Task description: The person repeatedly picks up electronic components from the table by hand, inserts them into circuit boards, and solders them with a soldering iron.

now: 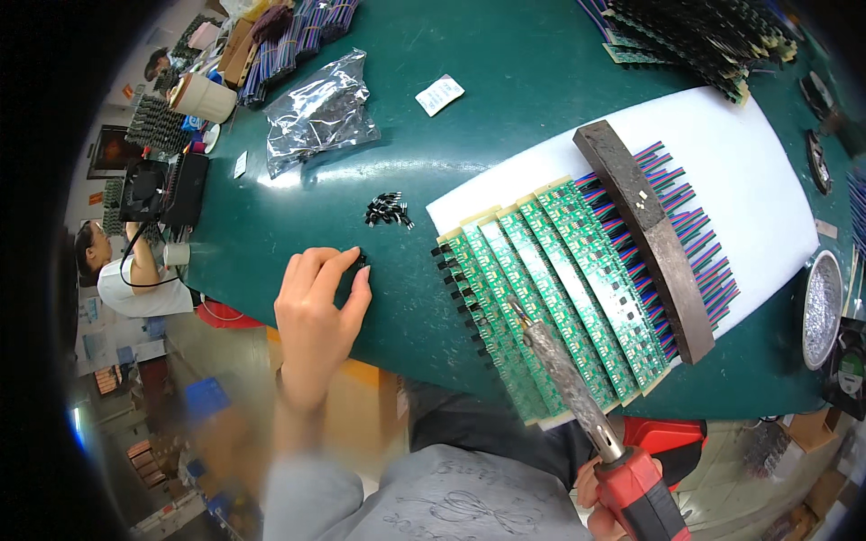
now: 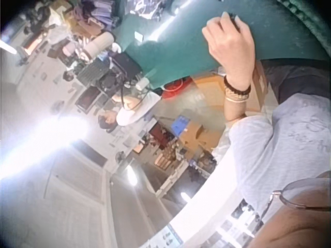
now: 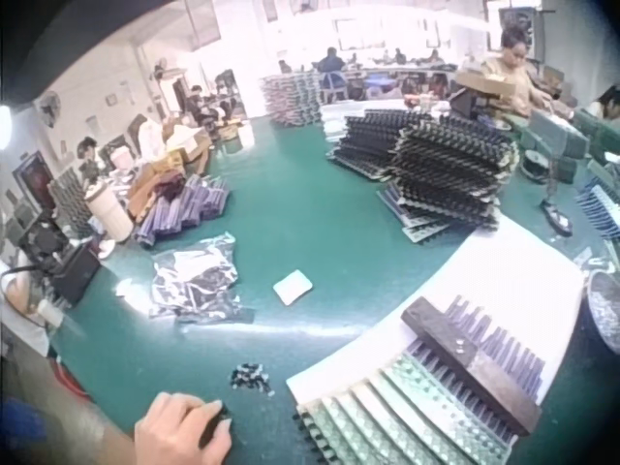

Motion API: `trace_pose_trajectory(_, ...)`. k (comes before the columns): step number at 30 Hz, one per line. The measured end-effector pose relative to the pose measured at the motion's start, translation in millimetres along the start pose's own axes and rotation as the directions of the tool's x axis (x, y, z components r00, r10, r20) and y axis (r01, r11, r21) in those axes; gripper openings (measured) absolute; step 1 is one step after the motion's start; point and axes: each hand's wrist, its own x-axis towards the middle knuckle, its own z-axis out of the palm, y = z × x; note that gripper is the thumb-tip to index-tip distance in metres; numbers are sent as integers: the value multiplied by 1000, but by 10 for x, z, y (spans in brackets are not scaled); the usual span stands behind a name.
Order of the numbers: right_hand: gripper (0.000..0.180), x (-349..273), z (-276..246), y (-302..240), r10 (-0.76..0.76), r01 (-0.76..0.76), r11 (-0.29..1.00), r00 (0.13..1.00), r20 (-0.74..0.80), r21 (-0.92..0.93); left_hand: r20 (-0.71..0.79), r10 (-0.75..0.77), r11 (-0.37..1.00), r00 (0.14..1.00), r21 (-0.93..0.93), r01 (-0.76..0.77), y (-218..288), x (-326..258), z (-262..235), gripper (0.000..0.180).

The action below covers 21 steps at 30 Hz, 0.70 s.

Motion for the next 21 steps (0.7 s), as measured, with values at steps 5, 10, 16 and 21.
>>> trace_pose_trajectory(5,81,54,23,-48,-9,9,1000,1000,24,-4,33,105,992,994,64,-107,-39,6,69,14)
trace_pose_trajectory(10,63,240,194,-154,110,-113,992,992,59,46,-30,197,973,980,-113,-199,48,177,-70,18)
trace_pose_trajectory(16,66,615,514,-453,476,-483,875,872,114,39,-236,351,475,906,-789,-389,928,-189,-244,25)
trace_pose_trajectory(21,67,750,564,-449,415,-470,853,875,250,227,-312,306,435,899,-794,-424,1190,-292,-8,30)
